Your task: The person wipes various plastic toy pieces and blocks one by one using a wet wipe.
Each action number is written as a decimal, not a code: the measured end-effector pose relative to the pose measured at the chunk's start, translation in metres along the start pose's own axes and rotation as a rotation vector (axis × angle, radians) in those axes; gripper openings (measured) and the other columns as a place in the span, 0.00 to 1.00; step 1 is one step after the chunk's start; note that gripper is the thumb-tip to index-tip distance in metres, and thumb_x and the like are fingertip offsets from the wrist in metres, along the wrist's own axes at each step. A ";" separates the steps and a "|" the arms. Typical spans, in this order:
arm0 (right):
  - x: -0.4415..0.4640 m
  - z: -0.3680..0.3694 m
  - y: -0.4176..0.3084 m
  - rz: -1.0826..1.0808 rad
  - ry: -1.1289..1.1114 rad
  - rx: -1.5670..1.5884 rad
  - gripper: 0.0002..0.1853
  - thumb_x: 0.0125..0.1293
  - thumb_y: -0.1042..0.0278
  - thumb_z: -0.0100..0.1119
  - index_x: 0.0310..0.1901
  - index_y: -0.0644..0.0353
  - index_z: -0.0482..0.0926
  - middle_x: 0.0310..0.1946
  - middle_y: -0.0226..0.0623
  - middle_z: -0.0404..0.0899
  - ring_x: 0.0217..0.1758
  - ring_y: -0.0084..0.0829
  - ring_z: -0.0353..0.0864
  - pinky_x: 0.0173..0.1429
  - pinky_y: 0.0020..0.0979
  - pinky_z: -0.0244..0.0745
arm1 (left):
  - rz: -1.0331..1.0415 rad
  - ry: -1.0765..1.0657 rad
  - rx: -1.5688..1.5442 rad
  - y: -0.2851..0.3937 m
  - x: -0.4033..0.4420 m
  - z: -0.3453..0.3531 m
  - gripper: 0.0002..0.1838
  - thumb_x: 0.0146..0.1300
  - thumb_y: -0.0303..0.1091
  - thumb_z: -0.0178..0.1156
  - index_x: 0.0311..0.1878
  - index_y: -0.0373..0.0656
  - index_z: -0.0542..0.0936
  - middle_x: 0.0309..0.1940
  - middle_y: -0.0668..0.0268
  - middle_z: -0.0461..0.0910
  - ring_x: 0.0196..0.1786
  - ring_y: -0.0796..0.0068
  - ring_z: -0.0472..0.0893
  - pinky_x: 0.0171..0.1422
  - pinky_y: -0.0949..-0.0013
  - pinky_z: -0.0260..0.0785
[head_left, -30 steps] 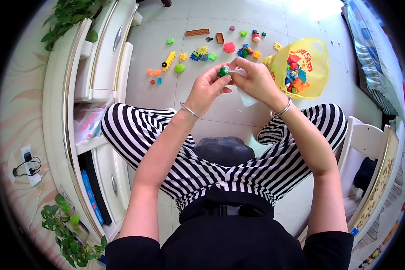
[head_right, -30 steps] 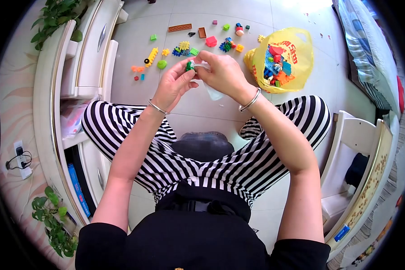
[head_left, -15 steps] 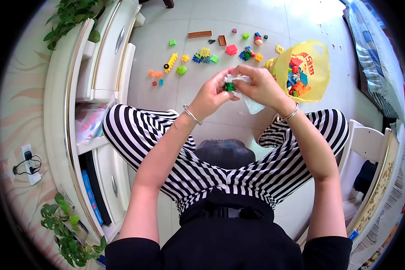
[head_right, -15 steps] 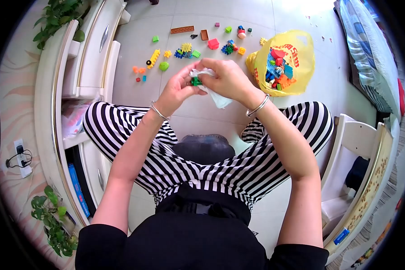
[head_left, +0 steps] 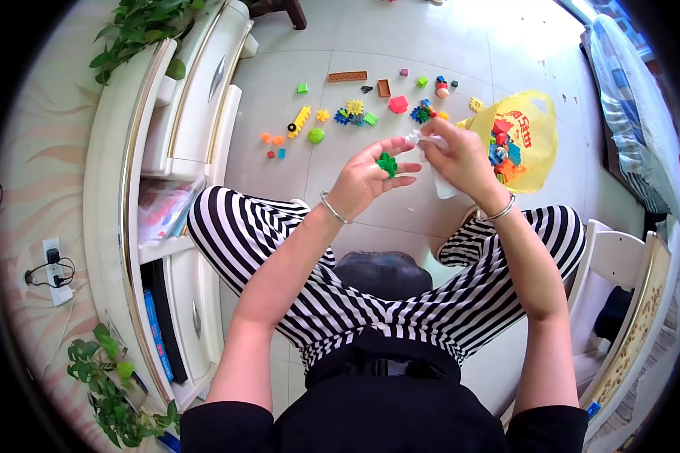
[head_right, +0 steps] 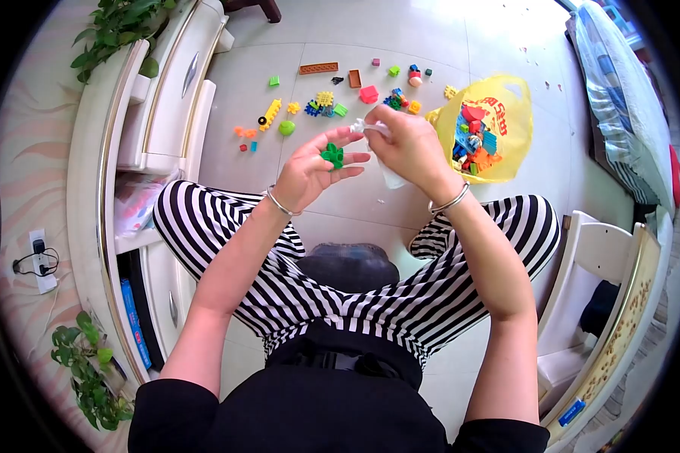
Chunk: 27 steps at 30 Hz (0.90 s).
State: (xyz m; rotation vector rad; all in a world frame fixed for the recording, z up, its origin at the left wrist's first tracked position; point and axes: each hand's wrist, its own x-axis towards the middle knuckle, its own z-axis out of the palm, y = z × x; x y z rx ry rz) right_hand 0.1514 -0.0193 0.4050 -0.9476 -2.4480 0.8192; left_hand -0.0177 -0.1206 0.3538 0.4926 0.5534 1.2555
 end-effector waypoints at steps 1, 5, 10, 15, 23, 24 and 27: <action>0.000 -0.001 0.000 0.054 -0.003 0.077 0.08 0.59 0.69 0.57 0.40 0.59 0.76 0.24 0.42 0.79 0.26 0.35 0.79 0.31 0.34 0.73 | 0.000 0.001 -0.002 0.000 0.000 0.000 0.30 0.58 0.21 0.43 0.67 0.33 0.56 0.62 0.53 0.63 0.63 0.57 0.70 0.67 0.55 0.64; -0.004 0.004 -0.011 0.098 -0.052 0.280 0.08 0.60 0.70 0.59 0.40 0.61 0.76 0.24 0.39 0.79 0.24 0.26 0.77 0.31 0.27 0.72 | -0.034 0.018 -0.175 -0.002 0.000 0.000 0.28 0.58 0.24 0.41 0.65 0.33 0.58 0.61 0.55 0.65 0.62 0.60 0.69 0.70 0.54 0.58; -0.006 0.019 -0.012 0.044 -0.079 0.201 0.09 0.58 0.67 0.57 0.39 0.60 0.77 0.27 0.43 0.81 0.27 0.39 0.83 0.33 0.35 0.76 | -0.058 -0.016 -0.263 -0.007 0.002 -0.004 0.27 0.59 0.24 0.42 0.64 0.34 0.59 0.57 0.57 0.68 0.60 0.65 0.70 0.71 0.55 0.57; -0.010 0.025 -0.008 -0.158 -0.087 -0.023 0.09 0.54 0.67 0.58 0.37 0.56 0.78 0.28 0.39 0.79 0.31 0.41 0.80 0.34 0.38 0.74 | -0.054 0.081 -0.543 -0.013 0.001 -0.011 0.20 0.60 0.22 0.41 0.57 0.35 0.64 0.54 0.54 0.71 0.59 0.62 0.71 0.70 0.55 0.59; -0.012 0.023 -0.009 -0.042 -0.119 0.101 0.09 0.54 0.67 0.60 0.37 0.54 0.78 0.27 0.38 0.78 0.27 0.42 0.79 0.32 0.38 0.73 | 0.033 0.210 -0.654 -0.008 0.005 -0.008 0.15 0.64 0.24 0.42 0.54 0.36 0.67 0.55 0.52 0.70 0.61 0.58 0.69 0.68 0.54 0.61; -0.012 0.025 -0.010 -0.078 -0.088 0.057 0.09 0.54 0.67 0.60 0.37 0.54 0.78 0.26 0.38 0.78 0.27 0.41 0.79 0.31 0.38 0.73 | 0.044 0.218 -0.623 -0.009 0.004 -0.007 0.14 0.65 0.25 0.42 0.54 0.36 0.67 0.55 0.52 0.71 0.60 0.59 0.70 0.67 0.54 0.62; -0.015 0.033 -0.012 -0.219 -0.088 0.048 0.08 0.54 0.66 0.60 0.36 0.53 0.77 0.26 0.37 0.77 0.27 0.40 0.79 0.31 0.38 0.73 | 0.038 0.245 -0.552 -0.016 0.004 -0.012 0.15 0.66 0.26 0.42 0.54 0.35 0.67 0.52 0.53 0.72 0.57 0.61 0.73 0.64 0.56 0.64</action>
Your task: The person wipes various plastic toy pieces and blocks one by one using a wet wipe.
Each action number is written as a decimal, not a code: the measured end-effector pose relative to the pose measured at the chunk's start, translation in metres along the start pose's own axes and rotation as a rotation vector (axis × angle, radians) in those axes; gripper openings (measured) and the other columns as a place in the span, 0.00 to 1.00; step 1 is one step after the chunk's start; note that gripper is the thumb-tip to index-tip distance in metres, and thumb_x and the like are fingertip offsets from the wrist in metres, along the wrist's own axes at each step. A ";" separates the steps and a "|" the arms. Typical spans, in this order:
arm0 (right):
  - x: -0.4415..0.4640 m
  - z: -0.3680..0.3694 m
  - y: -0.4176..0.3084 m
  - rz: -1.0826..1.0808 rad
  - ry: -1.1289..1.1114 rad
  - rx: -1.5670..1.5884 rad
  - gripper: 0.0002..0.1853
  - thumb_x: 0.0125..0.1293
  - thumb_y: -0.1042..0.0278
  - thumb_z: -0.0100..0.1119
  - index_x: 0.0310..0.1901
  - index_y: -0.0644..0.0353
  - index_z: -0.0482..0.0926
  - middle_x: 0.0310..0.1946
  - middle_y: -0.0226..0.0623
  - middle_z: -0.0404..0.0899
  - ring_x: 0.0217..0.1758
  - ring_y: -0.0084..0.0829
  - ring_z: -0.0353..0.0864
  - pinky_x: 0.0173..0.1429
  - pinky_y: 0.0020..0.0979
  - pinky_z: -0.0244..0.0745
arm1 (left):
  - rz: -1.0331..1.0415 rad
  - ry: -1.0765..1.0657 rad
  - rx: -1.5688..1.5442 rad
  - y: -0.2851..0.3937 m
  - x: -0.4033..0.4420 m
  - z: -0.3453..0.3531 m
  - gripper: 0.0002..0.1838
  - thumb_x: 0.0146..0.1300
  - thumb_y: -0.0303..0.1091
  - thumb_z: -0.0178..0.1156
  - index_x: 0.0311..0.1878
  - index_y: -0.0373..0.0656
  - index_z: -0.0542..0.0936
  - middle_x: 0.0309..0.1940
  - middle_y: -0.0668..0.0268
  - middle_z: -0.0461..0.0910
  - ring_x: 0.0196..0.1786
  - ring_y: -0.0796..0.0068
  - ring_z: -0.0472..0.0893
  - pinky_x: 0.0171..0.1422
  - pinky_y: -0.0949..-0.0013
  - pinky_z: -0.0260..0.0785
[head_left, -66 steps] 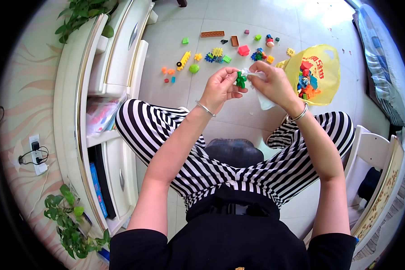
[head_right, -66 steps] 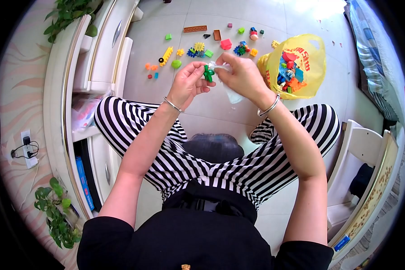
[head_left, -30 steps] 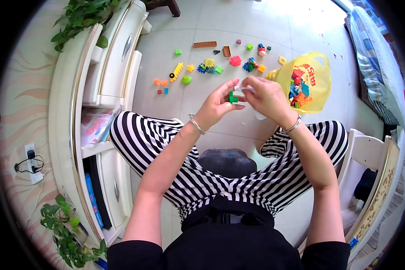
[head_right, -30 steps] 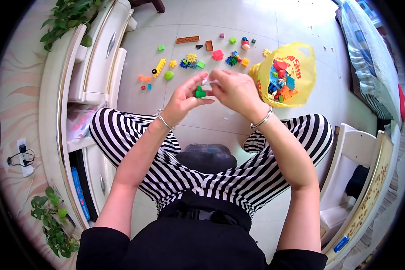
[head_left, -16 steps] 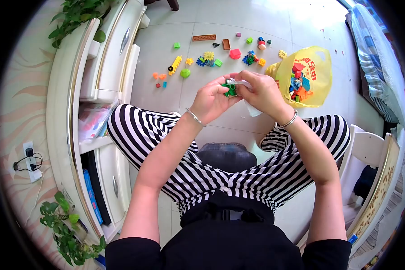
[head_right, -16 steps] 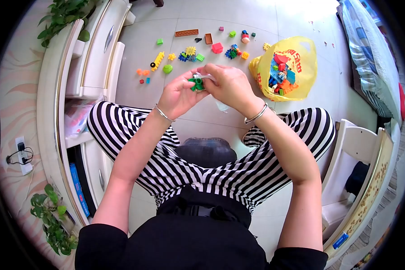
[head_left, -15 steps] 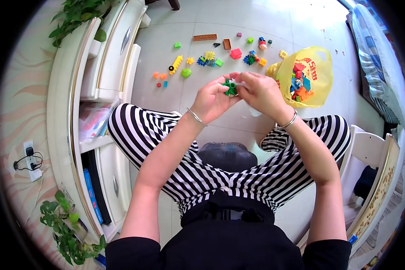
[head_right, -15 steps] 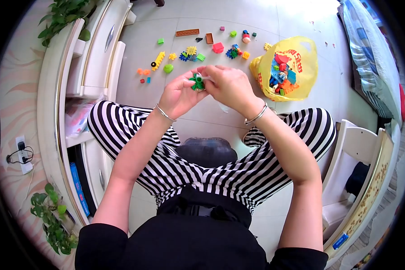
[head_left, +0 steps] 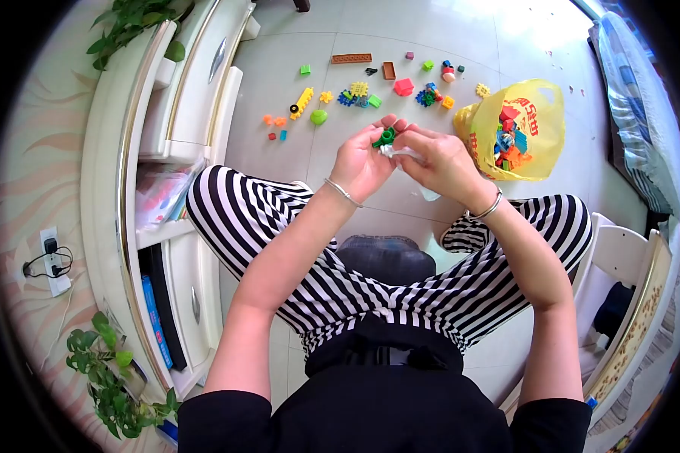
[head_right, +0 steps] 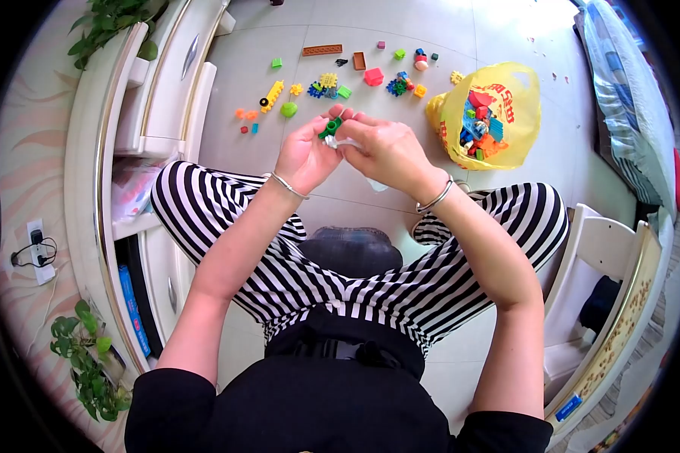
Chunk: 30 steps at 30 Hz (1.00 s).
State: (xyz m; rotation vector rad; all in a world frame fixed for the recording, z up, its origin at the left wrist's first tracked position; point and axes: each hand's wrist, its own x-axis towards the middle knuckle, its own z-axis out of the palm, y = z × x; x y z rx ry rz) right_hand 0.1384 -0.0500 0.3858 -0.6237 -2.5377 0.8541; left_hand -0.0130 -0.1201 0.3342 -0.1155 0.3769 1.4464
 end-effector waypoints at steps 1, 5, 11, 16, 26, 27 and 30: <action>-0.001 0.004 0.001 -0.001 0.000 0.003 0.08 0.54 0.66 0.60 0.36 0.53 0.77 0.26 0.37 0.77 0.27 0.40 0.79 0.31 0.38 0.73 | 0.001 0.003 0.001 -0.002 0.001 -0.001 0.15 0.66 0.26 0.42 0.54 0.35 0.67 0.52 0.53 0.72 0.57 0.61 0.73 0.64 0.56 0.64; -0.001 0.005 0.007 0.031 -0.007 -0.175 0.07 0.55 0.67 0.60 0.36 0.55 0.77 0.29 0.37 0.79 0.28 0.39 0.80 0.31 0.37 0.74 | 0.039 0.020 0.094 -0.003 0.002 -0.004 0.14 0.68 0.27 0.41 0.54 0.37 0.69 0.47 0.58 0.73 0.53 0.64 0.74 0.62 0.57 0.66; 0.005 -0.009 -0.001 0.110 0.061 -0.144 0.07 0.57 0.68 0.60 0.37 0.57 0.76 0.33 0.37 0.81 0.28 0.37 0.81 0.33 0.35 0.75 | 0.068 0.081 0.171 0.001 -0.002 0.003 0.14 0.70 0.30 0.41 0.54 0.39 0.70 0.45 0.61 0.72 0.52 0.69 0.73 0.62 0.59 0.65; 0.004 0.004 -0.001 -0.056 0.060 -0.164 0.07 0.58 0.64 0.57 0.37 0.55 0.76 0.27 0.35 0.78 0.26 0.38 0.80 0.29 0.36 0.74 | 0.073 0.095 0.211 -0.006 0.002 0.001 0.14 0.71 0.33 0.41 0.54 0.40 0.71 0.45 0.64 0.72 0.51 0.72 0.72 0.59 0.62 0.65; -0.003 0.007 0.012 -0.033 0.055 -0.202 0.09 0.56 0.66 0.57 0.38 0.54 0.75 0.26 0.35 0.78 0.26 0.39 0.80 0.29 0.38 0.74 | 0.043 0.120 0.152 -0.006 0.005 -0.006 0.15 0.73 0.38 0.42 0.51 0.37 0.72 0.43 0.63 0.74 0.49 0.71 0.73 0.57 0.64 0.66; -0.004 0.009 0.013 -0.015 0.065 -0.162 0.08 0.55 0.67 0.58 0.38 0.54 0.75 0.26 0.36 0.78 0.26 0.40 0.79 0.28 0.37 0.74 | 0.030 0.133 0.113 -0.005 0.005 -0.005 0.16 0.73 0.39 0.43 0.51 0.37 0.72 0.43 0.63 0.75 0.48 0.71 0.74 0.57 0.63 0.67; -0.006 0.004 0.014 0.054 0.078 -0.092 0.08 0.55 0.69 0.59 0.37 0.56 0.75 0.25 0.37 0.79 0.25 0.39 0.79 0.28 0.34 0.72 | 0.011 0.138 0.138 -0.007 0.005 -0.006 0.13 0.69 0.38 0.51 0.47 0.38 0.74 0.40 0.65 0.75 0.46 0.73 0.74 0.58 0.63 0.68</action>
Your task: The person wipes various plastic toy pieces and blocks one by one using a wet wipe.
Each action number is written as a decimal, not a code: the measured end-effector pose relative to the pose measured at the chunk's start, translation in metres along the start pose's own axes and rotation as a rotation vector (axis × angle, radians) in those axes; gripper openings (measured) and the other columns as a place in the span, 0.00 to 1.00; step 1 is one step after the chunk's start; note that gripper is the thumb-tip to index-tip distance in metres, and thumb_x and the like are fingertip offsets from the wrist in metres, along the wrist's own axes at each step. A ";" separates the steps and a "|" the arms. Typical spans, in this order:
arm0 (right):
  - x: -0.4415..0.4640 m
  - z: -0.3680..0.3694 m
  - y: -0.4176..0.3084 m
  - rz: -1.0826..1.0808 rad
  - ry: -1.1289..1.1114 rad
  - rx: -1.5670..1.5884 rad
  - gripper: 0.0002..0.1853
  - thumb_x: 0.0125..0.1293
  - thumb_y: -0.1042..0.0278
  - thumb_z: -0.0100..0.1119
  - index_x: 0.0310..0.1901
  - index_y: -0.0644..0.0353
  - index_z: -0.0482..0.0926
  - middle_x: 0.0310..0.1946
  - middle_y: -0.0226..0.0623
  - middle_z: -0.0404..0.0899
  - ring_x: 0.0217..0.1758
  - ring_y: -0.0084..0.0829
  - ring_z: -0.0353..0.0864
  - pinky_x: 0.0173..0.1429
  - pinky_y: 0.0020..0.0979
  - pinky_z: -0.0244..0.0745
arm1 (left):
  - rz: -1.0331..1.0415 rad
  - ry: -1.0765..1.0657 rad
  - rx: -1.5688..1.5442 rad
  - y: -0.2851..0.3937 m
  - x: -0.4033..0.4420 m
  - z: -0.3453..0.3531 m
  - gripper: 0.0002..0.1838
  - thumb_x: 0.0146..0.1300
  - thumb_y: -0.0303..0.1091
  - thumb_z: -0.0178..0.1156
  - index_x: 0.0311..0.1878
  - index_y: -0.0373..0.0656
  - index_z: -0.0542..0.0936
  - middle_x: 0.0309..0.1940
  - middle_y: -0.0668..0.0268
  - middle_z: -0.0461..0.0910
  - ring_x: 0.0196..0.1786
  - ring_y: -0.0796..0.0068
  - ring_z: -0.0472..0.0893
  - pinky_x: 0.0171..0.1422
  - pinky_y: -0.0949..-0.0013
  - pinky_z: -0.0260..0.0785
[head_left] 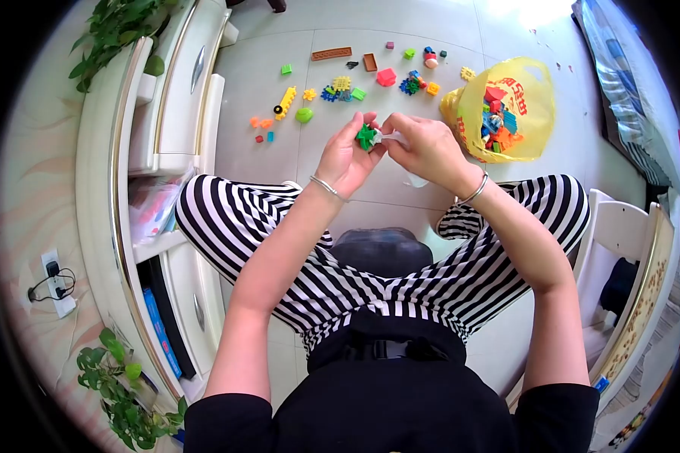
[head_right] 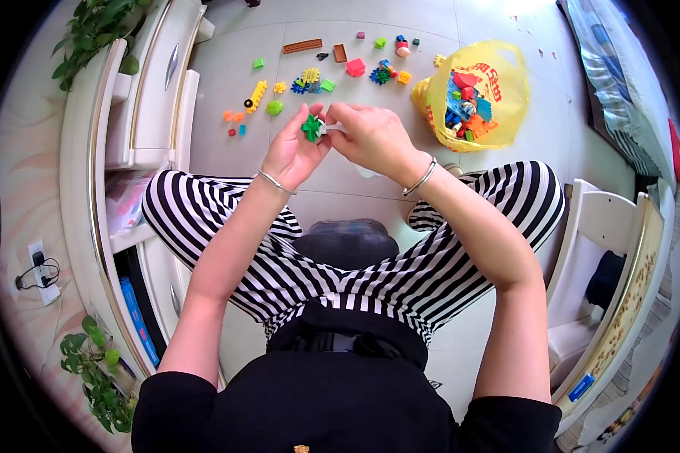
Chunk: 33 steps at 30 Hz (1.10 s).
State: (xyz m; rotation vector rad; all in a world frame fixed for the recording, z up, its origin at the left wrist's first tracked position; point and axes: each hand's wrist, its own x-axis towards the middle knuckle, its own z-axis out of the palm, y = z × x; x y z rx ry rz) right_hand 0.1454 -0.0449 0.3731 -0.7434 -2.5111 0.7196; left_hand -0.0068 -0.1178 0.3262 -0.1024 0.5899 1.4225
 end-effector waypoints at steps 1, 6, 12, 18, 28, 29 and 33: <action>-0.001 -0.004 0.000 0.045 -0.006 0.033 0.08 0.55 0.69 0.60 0.37 0.58 0.75 0.24 0.38 0.78 0.24 0.37 0.79 0.28 0.32 0.72 | 0.006 0.014 0.043 -0.002 0.000 0.001 0.12 0.67 0.37 0.55 0.46 0.39 0.74 0.38 0.66 0.75 0.46 0.73 0.75 0.58 0.63 0.69; -0.008 -0.030 0.015 0.308 0.073 0.253 0.10 0.57 0.67 0.60 0.39 0.62 0.79 0.22 0.37 0.78 0.23 0.24 0.77 0.29 0.28 0.71 | -0.017 0.009 0.151 -0.020 0.007 0.034 0.11 0.63 0.37 0.61 0.42 0.40 0.74 0.35 0.66 0.75 0.41 0.73 0.76 0.52 0.66 0.74; -0.026 -0.085 0.047 0.533 0.371 0.604 0.14 0.59 0.64 0.60 0.39 0.68 0.80 0.24 0.37 0.81 0.26 0.22 0.78 0.31 0.25 0.73 | -0.073 0.043 0.356 -0.066 0.057 0.093 0.14 0.64 0.41 0.60 0.41 0.39 0.72 0.33 0.64 0.75 0.38 0.71 0.79 0.45 0.67 0.77; -0.067 -0.107 0.114 0.551 0.490 0.166 0.15 0.58 0.61 0.59 0.38 0.67 0.80 0.27 0.44 0.82 0.29 0.32 0.82 0.35 0.30 0.74 | -0.090 -0.037 0.362 -0.121 0.108 0.119 0.10 0.69 0.27 0.48 0.50 0.32 0.68 0.41 0.57 0.74 0.44 0.64 0.79 0.53 0.63 0.75; -0.100 -0.104 0.154 0.671 0.638 0.320 0.13 0.59 0.62 0.59 0.37 0.65 0.80 0.27 0.45 0.81 0.29 0.34 0.81 0.35 0.31 0.73 | -0.086 -0.002 0.549 -0.169 0.155 0.126 0.28 0.62 0.16 0.45 0.67 0.32 0.56 0.59 0.58 0.64 0.58 0.65 0.70 0.68 0.56 0.58; -0.099 -0.103 0.155 0.682 0.615 0.262 0.13 0.59 0.62 0.59 0.37 0.65 0.80 0.27 0.46 0.81 0.30 0.35 0.82 0.35 0.32 0.73 | -0.077 0.049 0.638 -0.170 0.161 0.120 0.29 0.62 0.17 0.46 0.67 0.33 0.56 0.60 0.58 0.63 0.59 0.65 0.69 0.68 0.56 0.57; -0.085 -0.091 0.147 0.652 0.526 0.232 0.14 0.58 0.60 0.59 0.37 0.64 0.80 0.27 0.47 0.81 0.30 0.39 0.82 0.35 0.33 0.74 | -0.192 -0.127 0.388 -0.156 0.153 0.106 0.15 0.64 0.21 0.47 0.54 0.36 0.69 0.46 0.63 0.75 0.49 0.71 0.75 0.59 0.66 0.65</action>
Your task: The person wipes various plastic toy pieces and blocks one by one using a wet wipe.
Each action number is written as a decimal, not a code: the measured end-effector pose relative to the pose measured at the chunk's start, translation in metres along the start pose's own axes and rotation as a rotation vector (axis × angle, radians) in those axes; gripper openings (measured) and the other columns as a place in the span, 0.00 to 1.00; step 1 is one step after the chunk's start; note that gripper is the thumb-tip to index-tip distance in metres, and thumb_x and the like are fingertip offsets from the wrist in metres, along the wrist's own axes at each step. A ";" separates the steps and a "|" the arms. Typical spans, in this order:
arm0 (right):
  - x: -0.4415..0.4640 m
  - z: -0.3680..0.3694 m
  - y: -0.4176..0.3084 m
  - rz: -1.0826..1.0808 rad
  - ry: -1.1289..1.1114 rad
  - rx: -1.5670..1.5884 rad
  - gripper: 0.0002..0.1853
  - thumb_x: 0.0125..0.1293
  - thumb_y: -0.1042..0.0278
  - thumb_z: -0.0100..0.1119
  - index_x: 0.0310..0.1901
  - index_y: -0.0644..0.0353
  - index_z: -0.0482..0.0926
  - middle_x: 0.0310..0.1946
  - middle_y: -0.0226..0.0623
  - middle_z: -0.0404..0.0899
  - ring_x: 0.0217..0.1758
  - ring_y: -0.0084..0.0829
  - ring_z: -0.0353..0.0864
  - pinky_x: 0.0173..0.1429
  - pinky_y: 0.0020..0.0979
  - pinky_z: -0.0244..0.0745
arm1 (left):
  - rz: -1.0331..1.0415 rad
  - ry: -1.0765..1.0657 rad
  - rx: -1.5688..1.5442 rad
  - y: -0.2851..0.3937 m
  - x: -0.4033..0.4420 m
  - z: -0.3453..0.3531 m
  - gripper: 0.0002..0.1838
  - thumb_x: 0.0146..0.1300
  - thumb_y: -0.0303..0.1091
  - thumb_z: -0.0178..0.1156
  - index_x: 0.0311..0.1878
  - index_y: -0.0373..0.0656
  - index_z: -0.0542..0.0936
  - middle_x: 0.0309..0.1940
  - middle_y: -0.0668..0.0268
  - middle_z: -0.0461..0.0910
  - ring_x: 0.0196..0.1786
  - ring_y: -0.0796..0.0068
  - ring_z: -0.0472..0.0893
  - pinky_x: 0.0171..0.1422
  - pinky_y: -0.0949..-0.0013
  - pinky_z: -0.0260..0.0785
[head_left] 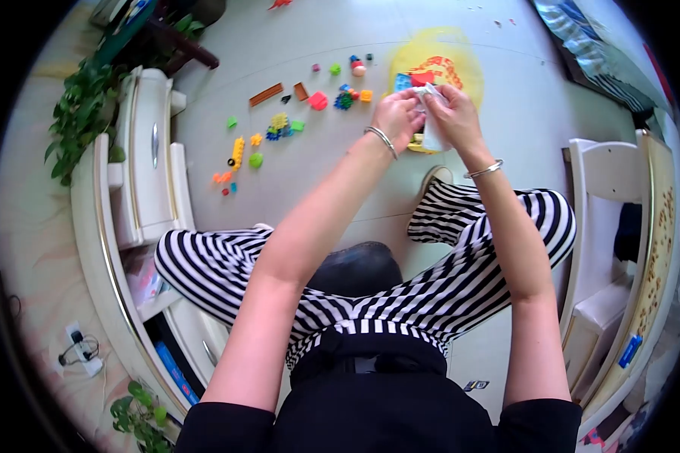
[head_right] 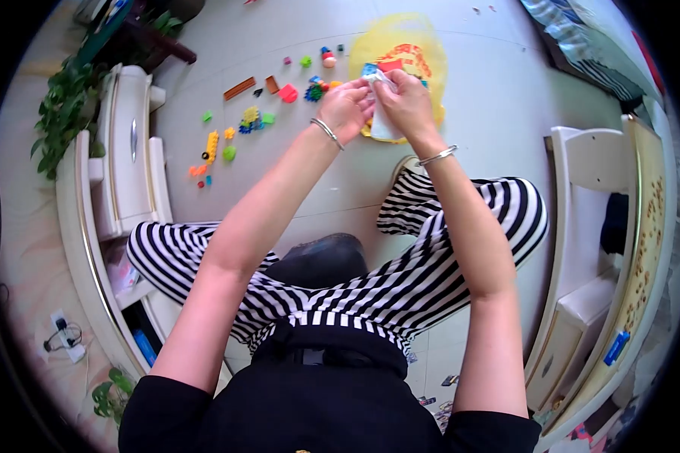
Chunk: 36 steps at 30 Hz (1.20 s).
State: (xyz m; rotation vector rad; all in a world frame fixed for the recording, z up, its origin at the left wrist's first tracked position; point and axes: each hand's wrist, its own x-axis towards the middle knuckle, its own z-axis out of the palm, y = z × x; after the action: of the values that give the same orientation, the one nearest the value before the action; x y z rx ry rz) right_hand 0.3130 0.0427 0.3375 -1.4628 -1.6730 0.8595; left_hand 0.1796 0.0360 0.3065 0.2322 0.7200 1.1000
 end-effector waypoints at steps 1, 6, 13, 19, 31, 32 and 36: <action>0.000 0.007 -0.002 -0.062 0.018 -0.049 0.15 0.58 0.60 0.59 0.37 0.65 0.80 0.27 0.47 0.81 0.30 0.39 0.82 0.35 0.33 0.74 | 0.017 0.020 0.002 0.004 -0.005 -0.003 0.15 0.64 0.21 0.47 0.54 0.36 0.69 0.46 0.63 0.75 0.49 0.71 0.75 0.59 0.66 0.65; -0.002 0.047 -0.030 -0.089 -0.094 -0.033 0.14 0.59 0.60 0.58 0.38 0.64 0.79 0.27 0.48 0.80 0.31 0.40 0.82 0.35 0.34 0.74 | 0.113 0.031 -0.129 0.026 -0.046 -0.022 0.07 0.66 0.26 0.48 0.43 0.42 0.75 0.36 0.69 0.77 0.38 0.77 0.75 0.48 0.74 0.67; -0.009 0.126 -0.062 -0.158 -0.313 -0.014 0.13 0.59 0.61 0.57 0.39 0.63 0.79 0.27 0.49 0.80 0.31 0.40 0.83 0.36 0.35 0.74 | 0.236 0.178 -0.173 0.059 -0.083 -0.089 0.07 0.66 0.27 0.47 0.42 0.43 0.75 0.37 0.67 0.77 0.39 0.76 0.75 0.49 0.71 0.68; -0.015 0.205 -0.056 -0.045 -0.452 -0.063 0.15 0.58 0.60 0.56 0.40 0.63 0.80 0.30 0.52 0.80 0.36 0.47 0.82 0.40 0.39 0.75 | 0.268 0.364 -0.239 0.062 -0.085 -0.165 0.10 0.65 0.27 0.46 0.45 0.41 0.75 0.41 0.63 0.78 0.45 0.71 0.77 0.53 0.67 0.69; 0.012 0.367 0.027 0.288 -0.367 0.089 0.16 0.57 0.60 0.57 0.38 0.67 0.79 0.29 0.51 0.81 0.34 0.45 0.82 0.39 0.39 0.75 | 0.201 0.735 -0.259 0.084 -0.022 -0.312 0.08 0.66 0.30 0.51 0.44 0.39 0.75 0.36 0.63 0.79 0.36 0.70 0.80 0.43 0.67 0.74; 0.019 0.376 0.035 0.334 -0.348 0.093 0.16 0.58 0.60 0.57 0.38 0.66 0.79 0.29 0.51 0.81 0.34 0.45 0.82 0.40 0.38 0.75 | 0.180 0.797 -0.144 0.089 -0.013 -0.322 0.09 0.66 0.31 0.52 0.46 0.40 0.76 0.38 0.65 0.79 0.38 0.72 0.79 0.44 0.68 0.74; 0.045 0.406 0.065 0.385 -0.345 0.061 0.15 0.58 0.60 0.57 0.39 0.64 0.80 0.31 0.49 0.82 0.35 0.45 0.82 0.42 0.38 0.74 | 0.196 0.942 0.460 0.097 0.033 -0.384 0.12 0.66 0.32 0.54 0.50 0.40 0.77 0.39 0.66 0.80 0.37 0.75 0.80 0.40 0.73 0.73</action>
State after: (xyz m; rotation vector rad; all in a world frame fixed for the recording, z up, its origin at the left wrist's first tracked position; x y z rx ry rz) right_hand -0.0094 0.0900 0.0829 -1.6958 -1.6066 1.4289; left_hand -0.1267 0.0436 0.0524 0.1655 1.8304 1.2037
